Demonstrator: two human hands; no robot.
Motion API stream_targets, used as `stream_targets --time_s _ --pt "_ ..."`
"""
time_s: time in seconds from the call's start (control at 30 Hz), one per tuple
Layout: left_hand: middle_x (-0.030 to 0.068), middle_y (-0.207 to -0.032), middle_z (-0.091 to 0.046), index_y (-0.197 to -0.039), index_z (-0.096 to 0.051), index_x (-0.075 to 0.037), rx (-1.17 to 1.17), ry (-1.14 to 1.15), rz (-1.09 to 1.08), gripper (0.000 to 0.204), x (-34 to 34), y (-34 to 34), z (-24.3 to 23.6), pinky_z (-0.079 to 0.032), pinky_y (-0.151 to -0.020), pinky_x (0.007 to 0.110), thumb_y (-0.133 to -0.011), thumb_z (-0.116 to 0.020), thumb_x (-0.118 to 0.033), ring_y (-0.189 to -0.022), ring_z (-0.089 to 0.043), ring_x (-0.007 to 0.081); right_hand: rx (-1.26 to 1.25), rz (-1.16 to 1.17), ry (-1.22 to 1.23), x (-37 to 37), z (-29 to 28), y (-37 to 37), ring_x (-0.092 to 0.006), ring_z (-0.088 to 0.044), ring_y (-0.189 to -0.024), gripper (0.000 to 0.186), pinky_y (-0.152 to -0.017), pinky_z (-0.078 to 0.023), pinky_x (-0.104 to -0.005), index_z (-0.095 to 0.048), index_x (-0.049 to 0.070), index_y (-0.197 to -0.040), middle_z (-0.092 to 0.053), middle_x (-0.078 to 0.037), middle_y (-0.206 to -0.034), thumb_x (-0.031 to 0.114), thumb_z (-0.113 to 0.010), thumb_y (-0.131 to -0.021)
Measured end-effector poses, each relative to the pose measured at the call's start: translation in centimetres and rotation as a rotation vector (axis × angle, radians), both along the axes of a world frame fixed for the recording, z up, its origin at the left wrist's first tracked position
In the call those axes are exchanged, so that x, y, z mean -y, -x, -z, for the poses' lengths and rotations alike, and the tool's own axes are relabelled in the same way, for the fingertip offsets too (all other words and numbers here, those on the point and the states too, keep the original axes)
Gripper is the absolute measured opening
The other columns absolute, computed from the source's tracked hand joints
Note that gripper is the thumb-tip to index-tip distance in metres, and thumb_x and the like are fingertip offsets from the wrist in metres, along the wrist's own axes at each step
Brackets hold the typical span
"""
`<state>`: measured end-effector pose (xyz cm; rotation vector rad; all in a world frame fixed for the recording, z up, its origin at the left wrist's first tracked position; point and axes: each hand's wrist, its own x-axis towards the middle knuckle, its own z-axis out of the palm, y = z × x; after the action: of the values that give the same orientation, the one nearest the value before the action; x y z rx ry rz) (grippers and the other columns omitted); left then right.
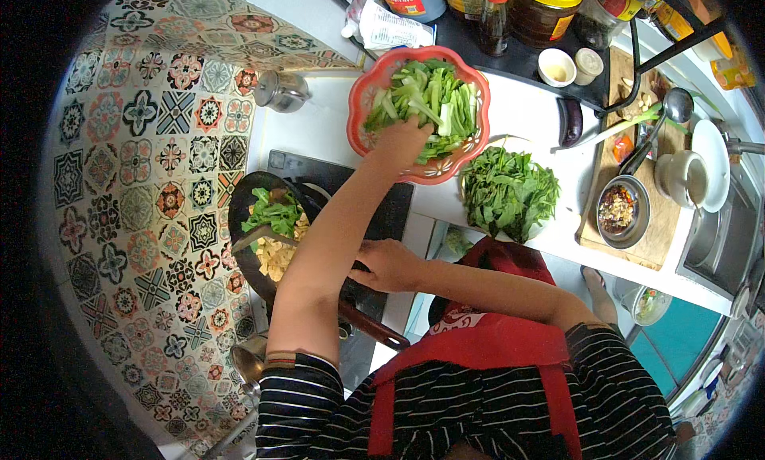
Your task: The person prepares a sauce by mixing ingredients in a small bowl, then adds chopped vegetables to a wok containing tofu and stirs the mixture.
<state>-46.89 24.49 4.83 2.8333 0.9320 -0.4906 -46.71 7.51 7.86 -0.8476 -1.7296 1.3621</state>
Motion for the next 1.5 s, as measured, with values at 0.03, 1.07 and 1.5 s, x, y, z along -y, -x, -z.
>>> stream_targets --time_s 0.03,1.07,1.5 --pt "0.0219 -0.100 -0.056 -0.107 -0.058 -0.006 -0.018 -0.026 -0.025 0.028 0.3 -0.6 0.3 -0.052 -0.074 0.043 -0.080 -0.053 -0.012 -0.086 -0.062 0.0320 0.016 0.005 0.009 0.0 0.1 0.0 -0.0399 -0.058 -0.088 0.038 -0.077 -0.049 -0.0475 -0.049 0.006 -0.115 -0.057 -0.022 -0.106 0.023 -0.054 -0.081" --pt "0.0049 -0.096 -0.062 -0.103 -0.055 -0.001 1.013 0.971 -0.783 0.019 -1.4 7.1 -10.7 -0.047 -0.078 0.025 -0.085 -0.052 0.003 -0.087 -0.058 0.0112 -0.071 0.070 0.117 -0.5 -1.7 0.4 -0.0322 -0.059 -0.099 0.037 -0.084 -0.047 -0.0387 -0.055 0.009 -0.117 -0.060 -0.015 -0.109 0.021 -0.059 -0.082" --pt "0.0079 -0.096 -0.063 -0.105 -0.056 -0.001 1.120 0.052 -1.474 0.023 6.8 31.1 -13.4 -0.046 -0.075 0.026 -0.083 -0.061 -0.007 -0.086 -0.058 0.0150 -0.274 0.200 0.619 -2.2 -6.7 -2.4 -0.0033 -0.039 -0.047 0.034 -0.038 -0.027 -0.0177 -0.051 0.007 -0.122 -0.050 0.002 -0.070 0.008 -0.055 -0.088"
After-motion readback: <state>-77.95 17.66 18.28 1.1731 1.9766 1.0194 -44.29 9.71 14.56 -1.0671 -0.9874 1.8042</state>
